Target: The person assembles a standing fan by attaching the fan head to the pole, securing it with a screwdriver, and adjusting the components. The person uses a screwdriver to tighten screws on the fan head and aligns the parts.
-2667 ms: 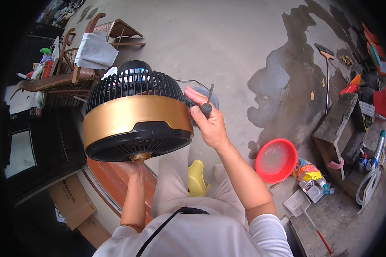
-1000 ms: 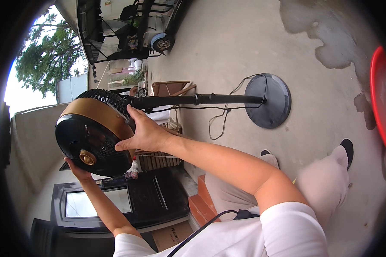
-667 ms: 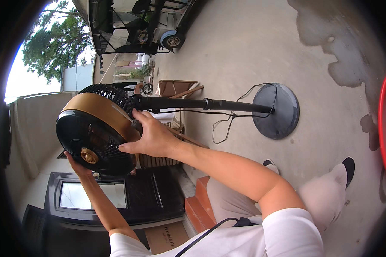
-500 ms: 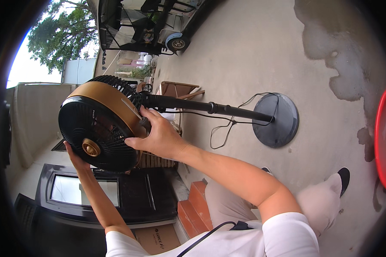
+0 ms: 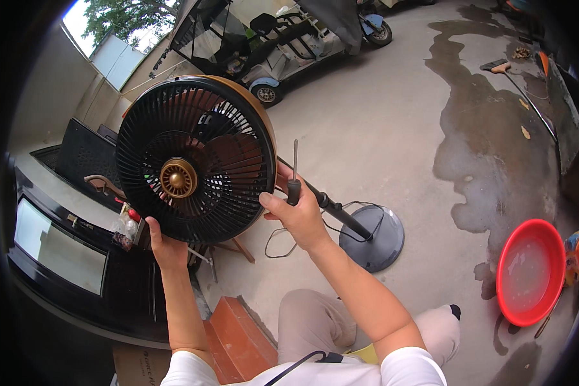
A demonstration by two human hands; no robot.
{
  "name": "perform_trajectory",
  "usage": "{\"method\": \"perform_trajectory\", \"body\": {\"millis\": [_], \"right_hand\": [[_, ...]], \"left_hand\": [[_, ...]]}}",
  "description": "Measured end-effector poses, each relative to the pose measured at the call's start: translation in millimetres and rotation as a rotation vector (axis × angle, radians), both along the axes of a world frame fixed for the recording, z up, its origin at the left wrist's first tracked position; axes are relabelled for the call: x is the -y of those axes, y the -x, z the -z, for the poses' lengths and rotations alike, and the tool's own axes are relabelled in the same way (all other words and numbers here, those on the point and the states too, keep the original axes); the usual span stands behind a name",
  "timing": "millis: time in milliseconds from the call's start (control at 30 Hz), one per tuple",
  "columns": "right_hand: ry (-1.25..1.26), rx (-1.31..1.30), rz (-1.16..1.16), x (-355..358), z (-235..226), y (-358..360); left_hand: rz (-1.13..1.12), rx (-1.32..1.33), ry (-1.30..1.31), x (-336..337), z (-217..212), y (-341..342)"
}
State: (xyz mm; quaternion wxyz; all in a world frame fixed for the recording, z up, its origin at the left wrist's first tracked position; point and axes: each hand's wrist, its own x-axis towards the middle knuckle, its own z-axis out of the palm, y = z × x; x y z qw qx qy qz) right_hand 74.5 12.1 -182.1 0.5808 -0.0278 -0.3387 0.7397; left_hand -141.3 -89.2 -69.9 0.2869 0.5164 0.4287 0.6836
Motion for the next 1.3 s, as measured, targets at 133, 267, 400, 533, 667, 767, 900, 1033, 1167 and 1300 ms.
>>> {"method": "perform_trajectory", "body": {"millis": [133, 267, 400, 533, 667, 767, 900, 1033, 1167, 1300], "right_hand": [[-0.014, 0.015, -0.034, -3.1, -2.8, -8.2], [0.004, 0.095, -0.051, 1.7, -2.9, -6.1], [0.023, 0.179, -0.005, -2.8, 8.9, -24.0], [0.073, 0.13, 0.044, 14.8, -16.4, -20.7], [0.085, 0.121, 0.111, 18.7, -20.2, -14.2], [0.017, 0.128, 0.081, 6.8, -11.9, -18.5], [-0.015, 0.124, 0.047, 1.8, -14.2, -16.4], [-0.041, 0.13, 0.031, -1.8, -8.2, -18.2], [-0.052, 0.092, -0.076, -5.6, -2.7, -20.4], [-0.138, 0.067, -0.076, -12.4, -3.2, -18.4]], "left_hand": [[0.132, 0.105, 0.071, -8.6, 77.2, -50.9], [0.183, 0.287, 0.082, -26.7, 128.8, -96.7], [0.319, 0.389, -0.052, -53.1, 128.2, -144.3], [0.274, 0.505, -0.14, -56.0, 115.1, -157.3], [0.233, 0.513, -0.145, -53.5, 114.8, -157.1], [0.248, 0.491, -0.146, -57.6, 116.8, -157.3], [0.152, 0.519, -0.15, -58.9, 120.3, -153.9], [0.239, 0.414, -0.197, -62.0, 118.5, -143.1], [0.154, 0.38, -0.274, -67.1, 114.8, -139.9], [0.069, 0.403, -0.319, -71.6, 109.4, -148.7]]}}
